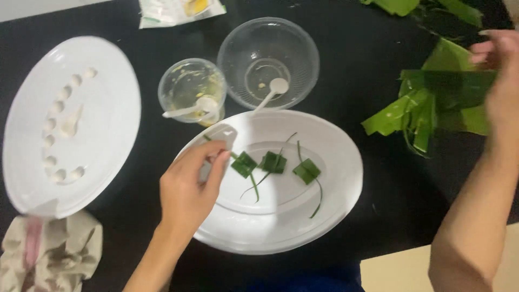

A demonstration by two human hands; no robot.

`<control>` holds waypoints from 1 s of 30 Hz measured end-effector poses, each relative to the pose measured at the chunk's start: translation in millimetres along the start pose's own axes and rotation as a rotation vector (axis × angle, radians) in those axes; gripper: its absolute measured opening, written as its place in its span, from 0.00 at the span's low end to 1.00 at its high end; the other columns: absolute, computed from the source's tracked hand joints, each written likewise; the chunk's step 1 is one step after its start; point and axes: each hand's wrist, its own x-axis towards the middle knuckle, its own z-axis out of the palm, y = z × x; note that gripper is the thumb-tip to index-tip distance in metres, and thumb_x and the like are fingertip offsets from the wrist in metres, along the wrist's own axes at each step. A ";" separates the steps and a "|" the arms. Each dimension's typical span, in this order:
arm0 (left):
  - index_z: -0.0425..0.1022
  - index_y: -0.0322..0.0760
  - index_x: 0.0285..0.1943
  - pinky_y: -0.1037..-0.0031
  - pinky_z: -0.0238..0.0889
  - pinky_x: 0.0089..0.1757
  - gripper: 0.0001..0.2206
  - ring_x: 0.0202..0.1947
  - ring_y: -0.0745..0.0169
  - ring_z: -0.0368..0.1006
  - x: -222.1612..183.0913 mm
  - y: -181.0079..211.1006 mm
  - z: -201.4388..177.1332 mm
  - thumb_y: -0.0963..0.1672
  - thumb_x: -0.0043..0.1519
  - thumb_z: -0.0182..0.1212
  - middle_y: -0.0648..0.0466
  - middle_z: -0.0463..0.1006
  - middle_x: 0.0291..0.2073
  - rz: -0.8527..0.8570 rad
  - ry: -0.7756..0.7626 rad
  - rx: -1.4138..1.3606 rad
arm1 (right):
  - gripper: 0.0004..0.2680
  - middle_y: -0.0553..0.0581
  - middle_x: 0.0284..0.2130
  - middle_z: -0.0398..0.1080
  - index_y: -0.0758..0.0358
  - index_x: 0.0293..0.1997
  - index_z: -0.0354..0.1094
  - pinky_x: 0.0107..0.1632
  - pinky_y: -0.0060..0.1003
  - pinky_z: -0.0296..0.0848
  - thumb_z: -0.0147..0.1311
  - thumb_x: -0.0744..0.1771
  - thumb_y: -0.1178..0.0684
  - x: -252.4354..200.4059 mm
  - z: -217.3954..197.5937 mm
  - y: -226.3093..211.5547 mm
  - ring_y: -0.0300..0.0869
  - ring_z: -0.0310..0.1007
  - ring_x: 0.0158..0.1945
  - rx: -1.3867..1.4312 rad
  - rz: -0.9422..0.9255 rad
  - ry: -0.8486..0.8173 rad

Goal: Wrapping small dough balls in green leaf strips and adding a liquid filling using a spoon.

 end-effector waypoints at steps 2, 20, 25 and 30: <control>0.78 0.33 0.46 0.76 0.70 0.40 0.07 0.34 0.65 0.76 -0.4 -0.2 1.1 0.42 0.66 0.58 0.54 0.81 0.36 0.000 0.001 -0.005 | 0.13 0.56 0.51 0.66 0.63 0.68 0.59 0.54 0.37 0.67 0.35 0.85 0.43 -10.6 -39.5 59.9 0.42 0.67 0.49 -0.069 0.071 -0.012; 0.69 0.40 0.60 0.79 0.70 0.29 0.15 0.40 0.69 0.76 -7.1 5.8 3.7 0.45 0.65 0.57 0.61 0.83 0.41 -0.239 -0.045 -0.026 | 0.11 0.62 0.34 0.74 0.64 0.45 0.75 0.36 0.52 0.69 0.68 0.69 0.47 -22.1 0.0 -111.4 0.49 0.72 0.37 -0.571 0.555 -0.242; 0.69 0.37 0.60 0.79 0.72 0.32 0.16 0.41 0.67 0.77 -5.8 7.1 3.9 0.44 0.65 0.58 0.58 0.83 0.41 -0.231 -0.040 -0.045 | 0.07 0.61 0.36 0.74 0.67 0.45 0.74 0.39 0.43 0.77 0.67 0.74 0.55 -35.1 -18.9 -46.6 0.44 0.74 0.35 -0.411 0.405 -0.108; 0.69 0.40 0.61 0.79 0.69 0.27 0.16 0.41 0.68 0.76 -7.0 7.7 3.7 0.46 0.64 0.57 0.60 0.82 0.42 -0.273 -0.062 -0.039 | 0.05 0.58 0.44 0.76 0.68 0.56 0.77 0.43 0.37 0.72 0.67 0.75 0.62 -38.5 -33.7 11.7 0.41 0.73 0.43 -0.447 0.158 0.113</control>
